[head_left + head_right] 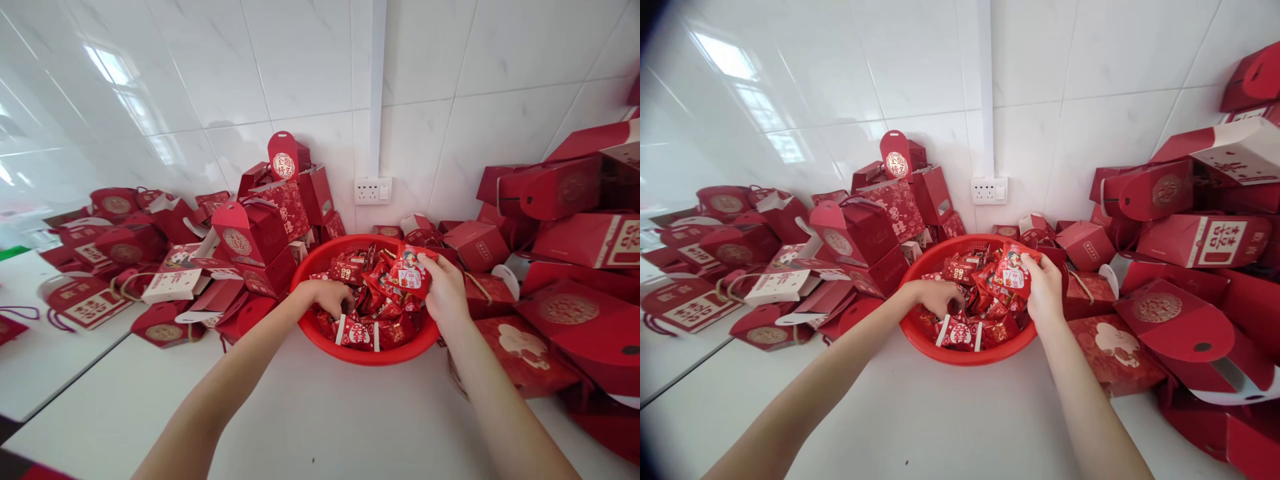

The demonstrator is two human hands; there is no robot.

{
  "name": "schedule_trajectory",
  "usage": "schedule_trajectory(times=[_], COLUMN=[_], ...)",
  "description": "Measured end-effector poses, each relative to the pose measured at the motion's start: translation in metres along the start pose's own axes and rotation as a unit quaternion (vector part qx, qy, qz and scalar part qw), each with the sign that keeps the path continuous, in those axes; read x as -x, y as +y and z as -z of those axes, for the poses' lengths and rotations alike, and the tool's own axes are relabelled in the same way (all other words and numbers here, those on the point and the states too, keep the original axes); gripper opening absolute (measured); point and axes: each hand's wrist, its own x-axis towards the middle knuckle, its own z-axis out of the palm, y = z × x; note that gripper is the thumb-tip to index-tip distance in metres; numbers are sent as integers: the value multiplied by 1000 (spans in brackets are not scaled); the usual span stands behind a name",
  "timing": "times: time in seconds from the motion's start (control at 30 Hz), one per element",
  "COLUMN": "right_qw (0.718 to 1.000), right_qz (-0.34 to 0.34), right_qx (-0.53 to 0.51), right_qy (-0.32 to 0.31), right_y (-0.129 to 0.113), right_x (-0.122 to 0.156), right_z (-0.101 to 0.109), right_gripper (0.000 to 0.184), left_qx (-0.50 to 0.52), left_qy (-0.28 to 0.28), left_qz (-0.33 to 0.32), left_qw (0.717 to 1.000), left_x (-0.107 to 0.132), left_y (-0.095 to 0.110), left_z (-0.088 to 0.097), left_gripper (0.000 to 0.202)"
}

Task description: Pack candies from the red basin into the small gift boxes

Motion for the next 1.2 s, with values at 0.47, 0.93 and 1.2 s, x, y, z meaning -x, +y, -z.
schedule_trajectory(times=[0.47,0.93,1.2], right_qw=[1000,1000,1000], right_qz=[-6,-1,9], right_qx=[-1,5,6], right_qy=[-5,-11,-19], right_y=[0,0,2], right_x=[1,1,0], right_z=[0,1,1], right_gripper=[30,32,31], left_qx=[-28,165,295], left_qy=[-20,197,373], left_qz=[34,-7,-43], left_qw=[999,966,879], left_x=[-1,11,11], left_y=[9,-11,-13], left_z=[-1,5,7], left_gripper=[15,13,34])
